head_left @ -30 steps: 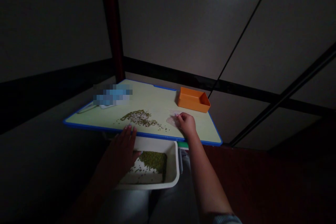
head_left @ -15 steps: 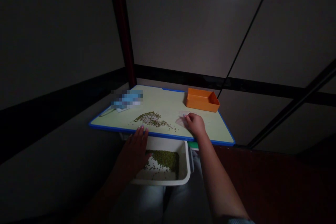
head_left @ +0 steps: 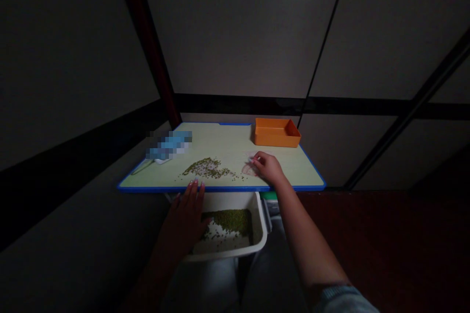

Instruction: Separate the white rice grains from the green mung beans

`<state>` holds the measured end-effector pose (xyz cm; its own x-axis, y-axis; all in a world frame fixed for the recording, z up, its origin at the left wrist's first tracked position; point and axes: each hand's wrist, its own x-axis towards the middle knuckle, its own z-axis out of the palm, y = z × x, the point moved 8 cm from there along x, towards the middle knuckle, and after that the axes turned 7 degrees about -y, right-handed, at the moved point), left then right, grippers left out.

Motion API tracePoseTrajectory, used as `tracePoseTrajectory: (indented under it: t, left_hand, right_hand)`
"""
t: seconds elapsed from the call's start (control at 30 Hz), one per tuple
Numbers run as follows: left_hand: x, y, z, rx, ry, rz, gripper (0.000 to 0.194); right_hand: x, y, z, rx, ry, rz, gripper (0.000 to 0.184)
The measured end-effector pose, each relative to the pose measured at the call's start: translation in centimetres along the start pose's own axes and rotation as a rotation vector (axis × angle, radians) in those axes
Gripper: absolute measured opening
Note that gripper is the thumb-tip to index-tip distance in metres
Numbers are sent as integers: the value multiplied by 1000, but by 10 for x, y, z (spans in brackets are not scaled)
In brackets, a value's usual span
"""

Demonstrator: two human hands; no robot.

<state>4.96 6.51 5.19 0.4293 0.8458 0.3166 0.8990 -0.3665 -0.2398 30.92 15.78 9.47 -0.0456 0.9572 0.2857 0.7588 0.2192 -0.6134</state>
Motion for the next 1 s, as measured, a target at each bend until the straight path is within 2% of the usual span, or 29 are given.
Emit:
tracePoseTrajectory:
  t: [0.2,0.4,0.6,1.0]
  left_hand:
    - [2,-1,7,-39,22,8,76]
    - [2,1,11,-63,24,10,79]
    - [2,0,8,-70,20,17,79]
    - [2,2,7,-80,16,15,79]
  right_hand:
    - [-1,-2,4,124,-45,-124,17]
    - [0,1,0,79,-11,-85,17]
    - [-4,-9,1,48,-73,-117,13]
    - [-7,-13,7,111,-147,-145,16]
